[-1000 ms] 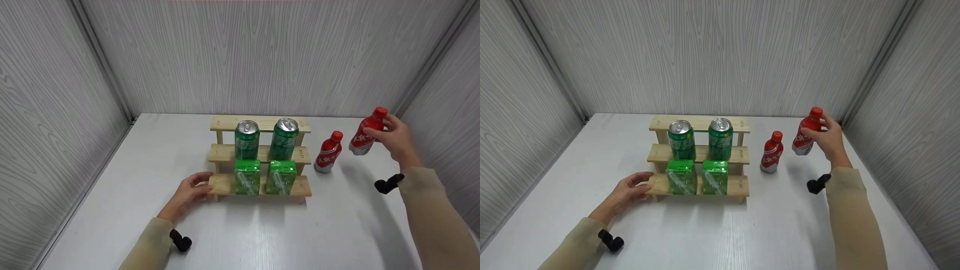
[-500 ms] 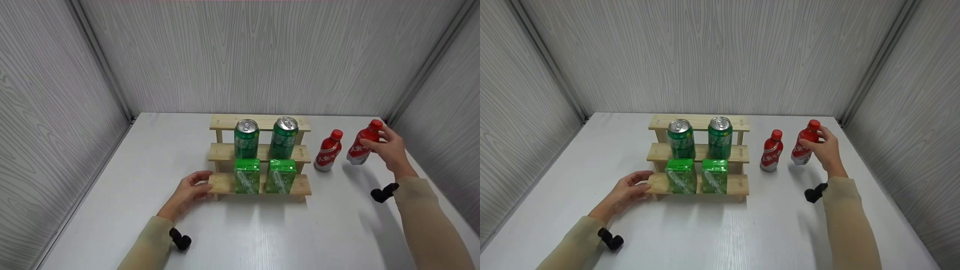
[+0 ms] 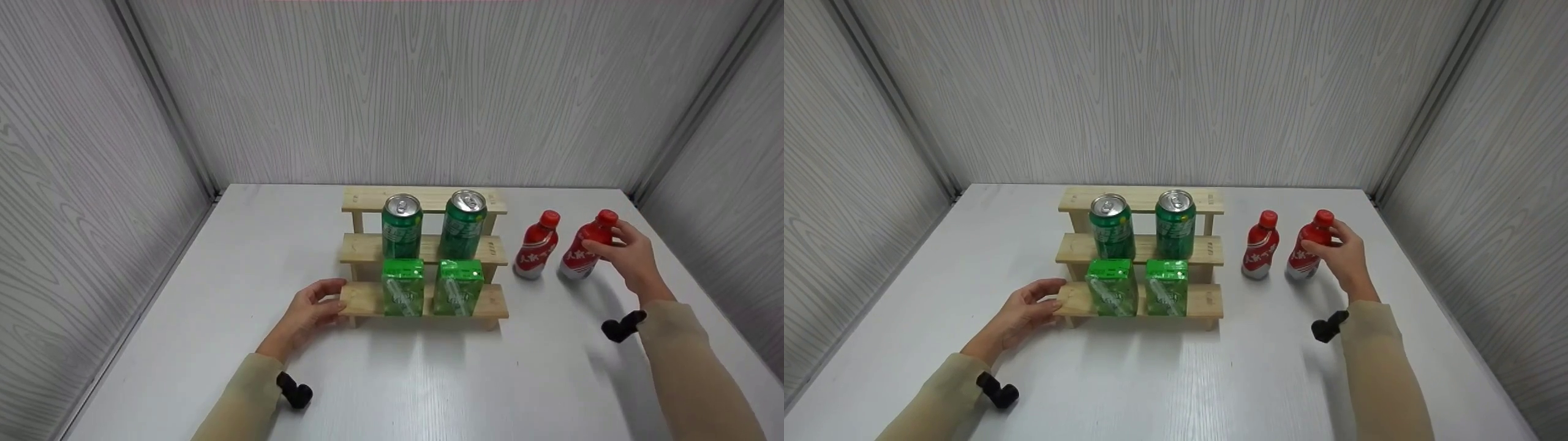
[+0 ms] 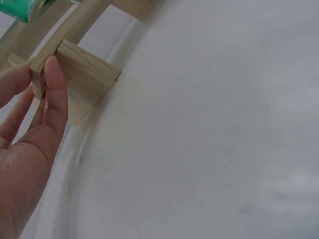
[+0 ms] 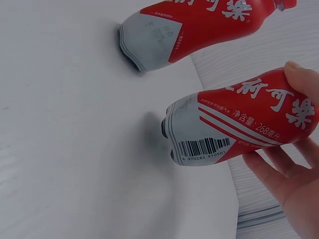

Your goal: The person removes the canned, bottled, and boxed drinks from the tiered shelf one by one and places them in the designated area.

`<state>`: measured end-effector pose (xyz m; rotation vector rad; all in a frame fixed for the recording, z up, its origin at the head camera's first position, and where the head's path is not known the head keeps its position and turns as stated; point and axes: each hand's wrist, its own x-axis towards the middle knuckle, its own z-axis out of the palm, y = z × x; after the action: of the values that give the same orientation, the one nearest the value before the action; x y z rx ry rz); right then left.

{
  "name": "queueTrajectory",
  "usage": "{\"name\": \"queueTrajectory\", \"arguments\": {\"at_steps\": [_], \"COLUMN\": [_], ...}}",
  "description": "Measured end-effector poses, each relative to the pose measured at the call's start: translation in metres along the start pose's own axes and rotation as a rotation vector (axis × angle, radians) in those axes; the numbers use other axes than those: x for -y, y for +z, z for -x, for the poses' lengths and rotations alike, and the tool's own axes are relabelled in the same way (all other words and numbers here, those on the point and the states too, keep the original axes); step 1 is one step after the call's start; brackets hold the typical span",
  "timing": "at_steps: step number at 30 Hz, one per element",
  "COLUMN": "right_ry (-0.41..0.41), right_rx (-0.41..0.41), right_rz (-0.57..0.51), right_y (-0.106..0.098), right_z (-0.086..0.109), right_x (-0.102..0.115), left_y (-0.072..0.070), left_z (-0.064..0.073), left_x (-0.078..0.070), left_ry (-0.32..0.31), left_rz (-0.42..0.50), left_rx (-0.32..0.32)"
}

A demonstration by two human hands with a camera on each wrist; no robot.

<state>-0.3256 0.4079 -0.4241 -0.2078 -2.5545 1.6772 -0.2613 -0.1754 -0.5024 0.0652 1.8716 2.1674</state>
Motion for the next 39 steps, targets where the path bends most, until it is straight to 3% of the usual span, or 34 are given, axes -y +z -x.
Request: {"name": "queueTrajectory", "arguments": {"at_steps": [14, 28, 39], "right_ry": [0.019, -0.022, -0.096], "right_rx": [0.023, 0.083, 0.06], "right_rz": [-0.053, -0.074, -0.274], "right_y": [0.002, -0.006, -0.019], "right_z": [0.005, 0.008, 0.014], "right_x": [-0.009, -0.007, -0.002], "left_y": [0.001, 0.001, 0.0], "left_z": [-0.001, -0.002, 0.0], "left_x": [0.002, 0.003, 0.0], "left_ry": [-0.018, -0.021, -0.018], "left_rz": [0.026, 0.054, 0.056], "left_rx": [-0.034, -0.011, -0.009]}}
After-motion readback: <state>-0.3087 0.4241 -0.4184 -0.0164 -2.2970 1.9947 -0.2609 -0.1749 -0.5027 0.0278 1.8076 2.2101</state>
